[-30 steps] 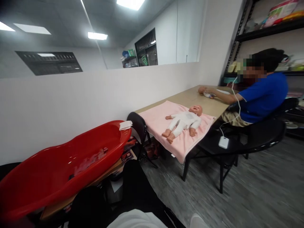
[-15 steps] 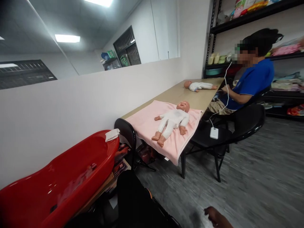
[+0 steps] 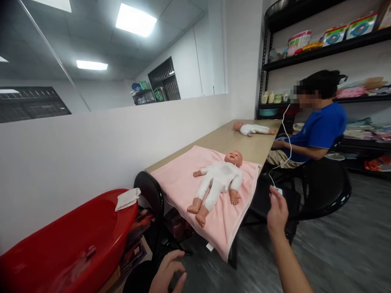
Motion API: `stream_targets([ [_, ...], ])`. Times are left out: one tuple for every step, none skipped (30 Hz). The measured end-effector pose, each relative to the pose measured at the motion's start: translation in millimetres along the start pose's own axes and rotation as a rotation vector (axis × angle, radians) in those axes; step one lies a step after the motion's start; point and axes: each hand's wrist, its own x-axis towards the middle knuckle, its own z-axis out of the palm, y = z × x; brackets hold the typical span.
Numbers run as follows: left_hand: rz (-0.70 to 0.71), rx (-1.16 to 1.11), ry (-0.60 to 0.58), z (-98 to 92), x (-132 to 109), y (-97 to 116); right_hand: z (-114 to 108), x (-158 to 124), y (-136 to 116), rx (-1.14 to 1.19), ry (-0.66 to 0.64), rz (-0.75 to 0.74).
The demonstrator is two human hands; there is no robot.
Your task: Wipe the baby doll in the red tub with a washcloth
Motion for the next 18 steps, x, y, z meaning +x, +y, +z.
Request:
stream_targets([
  [0.025,0.028,0.001,6.1,18.2,1.2,26.9,12.7,-6.1,0.042,-0.036,-0.016],
  [0.029,0.058,-0.004,11.9,36.7,4.1,53.0,25.8,-10.3,0.078,-0.06,-0.018],
  [0.002,0.093,-0.01,17.7,55.1,8.2,78.0,39.2,-12.7,0.108,-0.079,-0.005],
  [-0.034,0.126,-0.026,23.5,73.3,13.0,101.6,52.7,-13.3,0.133,-0.09,0.022],
  [-0.077,0.154,-0.055,29.2,90.9,17.9,123.6,65.9,-12.7,0.151,-0.096,0.06],
  [-0.124,0.175,-0.095,34.7,107.6,22.4,143.8,78.7,-11.0,0.153,-0.109,0.104],
  [-0.167,0.189,-0.15,40.0,123.0,26.1,162.0,91.0,-8.8,0.145,-0.118,0.149],
  [-0.21,0.198,-0.21,45.0,136.6,28.6,178.3,102.4,-6.3,0.127,-0.129,0.188],
  [-0.252,0.203,-0.272,49.5,148.2,30.0,192.5,112.9,-3.6,0.109,-0.137,0.227],
  [-0.29,0.206,-0.33,53.6,157.4,30.3,204.7,122.2,-0.8,0.105,-0.143,0.276],
  [-0.325,0.208,-0.377,57.1,164.5,29.7,214.9,130.3,2.2,0.117,-0.146,0.336],
  [-0.356,0.211,-0.41,60.0,169.4,28.3,223.0,136.9,5.6,0.143,-0.153,0.403],
  [-0.384,0.213,-0.428,62.0,172.7,26.5,229.0,142.1,9.4,0.182,-0.167,0.474],
  [-0.408,0.215,-0.435,63.3,174.8,24.7,233.0,145.8,14.0,0.221,-0.186,0.55],
  [-0.428,0.217,-0.439,63.5,176.3,23.1,235.0,148.3,19.3,0.253,-0.214,0.627],
  [-0.445,0.217,-0.445,62.9,177.7,21.8,235.5,149.7,25.3,0.275,-0.253,0.697],
  [-0.457,0.216,-0.456,61.3,179.4,21.1,234.7,150.3,31.7,0.293,-0.293,0.759],
  [-0.468,0.216,-0.475,59.0,181.8,20.9,233.0,150.5,38.3,0.307,-0.335,0.813],
])
